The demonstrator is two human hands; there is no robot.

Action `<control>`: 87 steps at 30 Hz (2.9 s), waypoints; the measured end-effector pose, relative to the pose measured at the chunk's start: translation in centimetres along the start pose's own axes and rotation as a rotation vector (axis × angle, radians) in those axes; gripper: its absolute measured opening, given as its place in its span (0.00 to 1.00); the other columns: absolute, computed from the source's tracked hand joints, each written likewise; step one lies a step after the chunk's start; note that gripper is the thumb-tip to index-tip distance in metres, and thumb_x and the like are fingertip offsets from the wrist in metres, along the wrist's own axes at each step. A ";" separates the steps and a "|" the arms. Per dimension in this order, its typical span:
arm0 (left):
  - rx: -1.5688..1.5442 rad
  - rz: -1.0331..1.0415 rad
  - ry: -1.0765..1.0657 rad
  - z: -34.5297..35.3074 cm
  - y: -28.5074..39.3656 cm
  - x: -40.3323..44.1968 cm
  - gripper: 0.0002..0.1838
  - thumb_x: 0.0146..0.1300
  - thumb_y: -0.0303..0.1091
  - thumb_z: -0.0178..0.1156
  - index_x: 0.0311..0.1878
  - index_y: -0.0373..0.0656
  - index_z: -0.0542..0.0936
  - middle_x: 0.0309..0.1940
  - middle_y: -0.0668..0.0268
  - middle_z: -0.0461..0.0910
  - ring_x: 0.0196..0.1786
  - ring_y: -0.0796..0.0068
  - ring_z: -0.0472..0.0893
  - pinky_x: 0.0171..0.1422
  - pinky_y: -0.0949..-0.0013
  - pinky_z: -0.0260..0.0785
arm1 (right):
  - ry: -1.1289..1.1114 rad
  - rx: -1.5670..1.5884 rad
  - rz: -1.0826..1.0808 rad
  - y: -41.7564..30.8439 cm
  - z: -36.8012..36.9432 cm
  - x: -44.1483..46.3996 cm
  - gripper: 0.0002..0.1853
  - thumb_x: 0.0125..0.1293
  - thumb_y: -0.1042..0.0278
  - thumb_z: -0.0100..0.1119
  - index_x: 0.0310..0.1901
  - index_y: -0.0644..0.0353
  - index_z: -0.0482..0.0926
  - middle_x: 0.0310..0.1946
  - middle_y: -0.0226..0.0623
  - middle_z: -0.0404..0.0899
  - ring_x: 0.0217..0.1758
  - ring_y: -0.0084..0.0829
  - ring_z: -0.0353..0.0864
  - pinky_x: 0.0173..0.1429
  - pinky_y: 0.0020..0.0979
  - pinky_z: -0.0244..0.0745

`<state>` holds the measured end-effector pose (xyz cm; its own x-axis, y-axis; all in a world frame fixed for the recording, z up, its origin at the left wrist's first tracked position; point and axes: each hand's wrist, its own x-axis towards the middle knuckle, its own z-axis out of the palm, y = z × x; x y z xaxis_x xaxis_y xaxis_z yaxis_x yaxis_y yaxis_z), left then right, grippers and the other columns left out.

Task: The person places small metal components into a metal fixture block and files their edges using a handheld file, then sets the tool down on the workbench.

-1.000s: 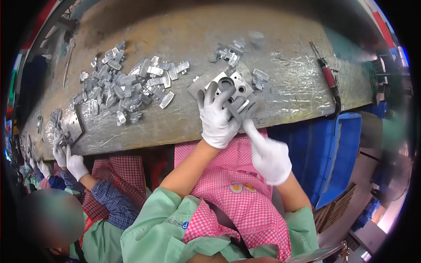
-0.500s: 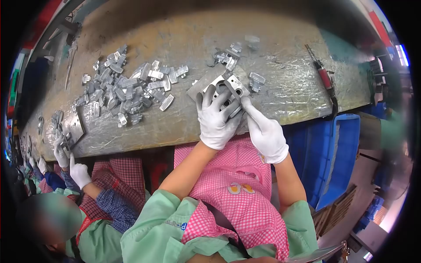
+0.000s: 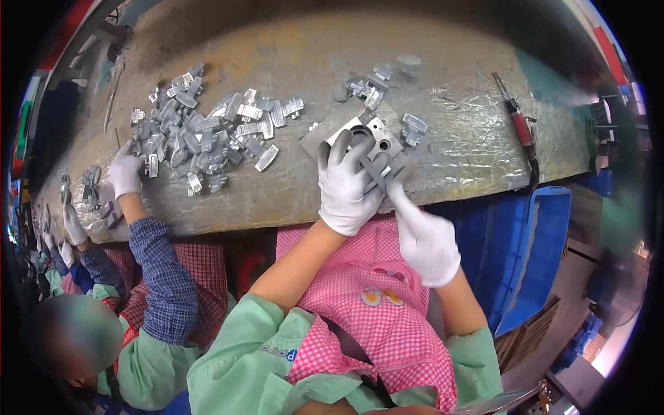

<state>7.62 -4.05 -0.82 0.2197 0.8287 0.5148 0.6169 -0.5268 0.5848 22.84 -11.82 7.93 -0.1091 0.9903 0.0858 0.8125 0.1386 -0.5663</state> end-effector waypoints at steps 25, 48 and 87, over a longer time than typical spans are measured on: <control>0.014 0.015 -0.042 -0.7 0.3 0.4 0.21 0.49 0.43 0.74 0.49 0.56 0.88 0.58 0.65 0.79 0.67 0.49 0.72 0.66 0.34 0.61 | -0.018 0.039 -0.004 0.8 -0.7 0.9 0.29 0.67 0.77 0.60 0.71 0.50 0.78 0.17 0.45 0.76 0.19 0.44 0.81 0.27 0.41 0.76; -0.026 -0.028 -0.007 -0.1 0.3 0.2 0.22 0.49 0.42 0.73 0.51 0.57 0.88 0.57 0.65 0.79 0.67 0.50 0.72 0.65 0.34 0.61 | -0.048 0.025 -0.014 1.4 -1.0 -1.3 0.31 0.67 0.78 0.59 0.72 0.50 0.76 0.18 0.45 0.78 0.20 0.42 0.83 0.28 0.41 0.78; 0.001 -0.021 0.007 -0.1 0.3 0.1 0.21 0.53 0.37 0.75 0.53 0.58 0.88 0.59 0.64 0.80 0.69 0.47 0.73 0.73 0.40 0.59 | -0.027 0.066 -0.013 0.7 -1.4 -1.7 0.28 0.67 0.78 0.59 0.69 0.52 0.80 0.21 0.47 0.81 0.22 0.41 0.85 0.30 0.40 0.79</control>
<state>7.76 -4.13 -0.49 0.2012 0.8380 0.5072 0.6221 -0.5093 0.5946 24.46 -13.45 8.53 -0.1357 0.9881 0.0719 0.7714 0.1509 -0.6182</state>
